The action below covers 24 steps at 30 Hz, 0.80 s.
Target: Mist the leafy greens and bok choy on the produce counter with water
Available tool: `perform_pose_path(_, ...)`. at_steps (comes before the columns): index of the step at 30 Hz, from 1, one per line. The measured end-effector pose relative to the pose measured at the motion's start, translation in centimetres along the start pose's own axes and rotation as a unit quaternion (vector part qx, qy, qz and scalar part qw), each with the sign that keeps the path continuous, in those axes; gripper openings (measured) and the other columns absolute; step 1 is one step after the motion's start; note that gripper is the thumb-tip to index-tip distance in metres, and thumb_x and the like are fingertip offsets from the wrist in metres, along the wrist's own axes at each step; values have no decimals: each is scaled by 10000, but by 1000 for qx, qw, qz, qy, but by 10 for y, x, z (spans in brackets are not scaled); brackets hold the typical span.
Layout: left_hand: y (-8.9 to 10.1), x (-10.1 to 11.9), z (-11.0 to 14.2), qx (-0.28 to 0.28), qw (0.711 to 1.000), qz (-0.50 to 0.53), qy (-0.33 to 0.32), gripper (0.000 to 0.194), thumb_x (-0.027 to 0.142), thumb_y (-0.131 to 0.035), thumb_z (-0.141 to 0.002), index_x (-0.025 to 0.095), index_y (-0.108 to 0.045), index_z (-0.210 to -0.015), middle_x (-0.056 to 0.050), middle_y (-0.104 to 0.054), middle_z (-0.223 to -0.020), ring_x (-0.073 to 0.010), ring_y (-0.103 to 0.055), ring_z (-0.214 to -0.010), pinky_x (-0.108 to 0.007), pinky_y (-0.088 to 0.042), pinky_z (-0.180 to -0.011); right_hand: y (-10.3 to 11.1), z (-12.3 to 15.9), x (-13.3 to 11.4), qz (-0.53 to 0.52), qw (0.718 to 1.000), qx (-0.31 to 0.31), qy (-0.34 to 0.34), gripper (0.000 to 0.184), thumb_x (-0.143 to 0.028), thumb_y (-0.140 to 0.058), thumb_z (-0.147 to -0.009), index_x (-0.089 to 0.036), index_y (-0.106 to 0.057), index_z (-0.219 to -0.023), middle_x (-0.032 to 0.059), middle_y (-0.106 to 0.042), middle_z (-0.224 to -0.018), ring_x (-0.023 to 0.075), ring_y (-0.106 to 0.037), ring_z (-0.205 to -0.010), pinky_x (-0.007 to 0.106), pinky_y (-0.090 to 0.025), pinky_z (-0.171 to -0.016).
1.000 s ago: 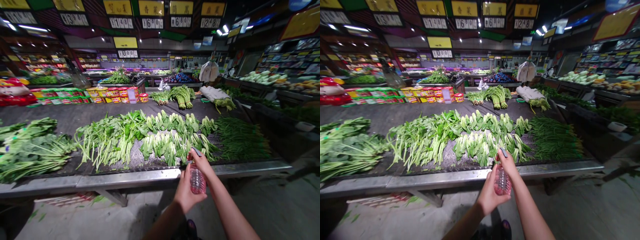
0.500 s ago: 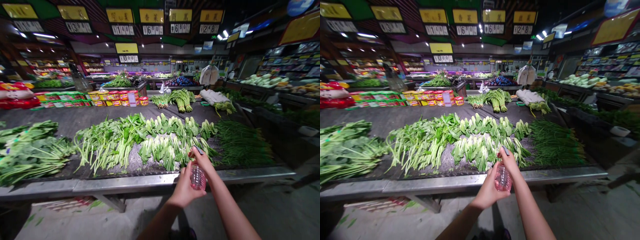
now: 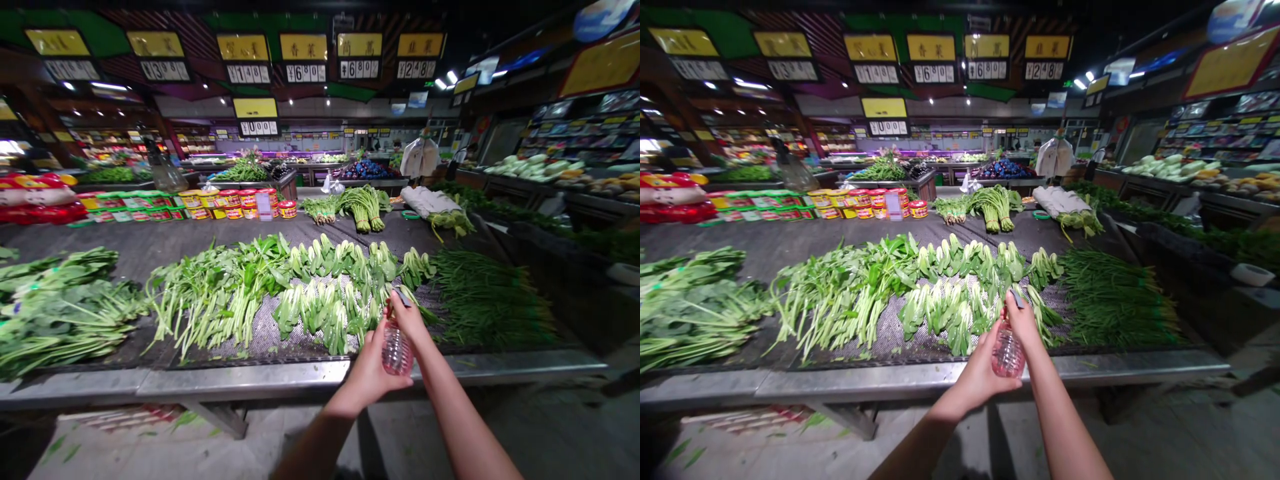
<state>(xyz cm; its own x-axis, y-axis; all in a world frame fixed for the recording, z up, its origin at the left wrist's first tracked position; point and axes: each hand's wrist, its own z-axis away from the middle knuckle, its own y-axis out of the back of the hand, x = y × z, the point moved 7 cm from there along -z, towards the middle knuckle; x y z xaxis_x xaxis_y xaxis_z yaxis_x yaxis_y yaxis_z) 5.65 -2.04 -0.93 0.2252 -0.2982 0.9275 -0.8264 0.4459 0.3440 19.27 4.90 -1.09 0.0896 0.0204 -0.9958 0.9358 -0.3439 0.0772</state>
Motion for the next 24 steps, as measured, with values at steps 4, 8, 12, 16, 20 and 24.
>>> perform_pose_path(4, 3, -2, -4, 12, 1000, 3, 12, 1175, 329, -867, -479, 243, -206, -1447, -129, -390, -1346, -308, -410, -1230, -417, -338, -1053, -2, -2, -6, -2, 1000, -10, 11, 475, -658, -513, -746, -198, -624, -781, 59, -688, -741, 231, -626, -682, 328, -469, -626)
perform_pose_path(8, 6, -1, -7, 26, 999, 14, 13, 1152, 317, -872, -467, 252, -246, -1432, -118, -407, -1336, -309, -416, -1222, -426, -333, -1062, -4, -5, -10, -3, 1000, -24, 10, 443, -619, -577, -719, -192, -639, -821, 69, -705, -831, 253, -650, -788, 341, -483, -697)
perform_pose_path(12, 9, -1, -13, 35, 999, 29, 3, 1130, 258, -861, -474, 256, -252, -1425, -107, -392, -1341, -289, -435, -1207, -406, -368, -1045, -8, -10, -14, -11, 999, -42, 14, 430, -606, -584, -722, -197, -647, -840, 74, -705, -889, 256, -649, -861, 347, -490, -751)
perform_pose_path(16, 14, -2, -22, 34, 999, 36, 4, 1146, 252, -866, -471, 266, -241, -1431, -110, -388, -1334, -281, -459, -1188, -406, -394, -1029, -13, -18, -18, -32, 999, -44, 3, 451, -629, -531, -747, -214, -632, -889, 72, -695, -906, 249, -645, -844, 329, -499, -651)
perform_pose_path(20, 21, -3, -32, 38, 999, 35, 11, 1191, 276, -872, -474, 251, -193, -1452, -129, -367, -1358, -289, -458, -1194, -405, -411, -1012, -17, -29, -30, -5, 999, -40, 30, 468, -651, -484, -768, -216, -633, -852, 57, -688, -818, 236, -637, -761, 319, -481, -605)
perform_pose_path(24, 25, 2, -37, 44, 999, 31, 0, 1194, 301, -872, -487, 253, -178, -1458, -127, -385, -1355, -289, -461, -1192, -404, -401, -1019, -20, -38, -38, 16, 998, -39, 52, 499, -680, -444, -772, -218, -629, -743, 36, -677, -697, 225, -621, -659, 325, -462, -598)
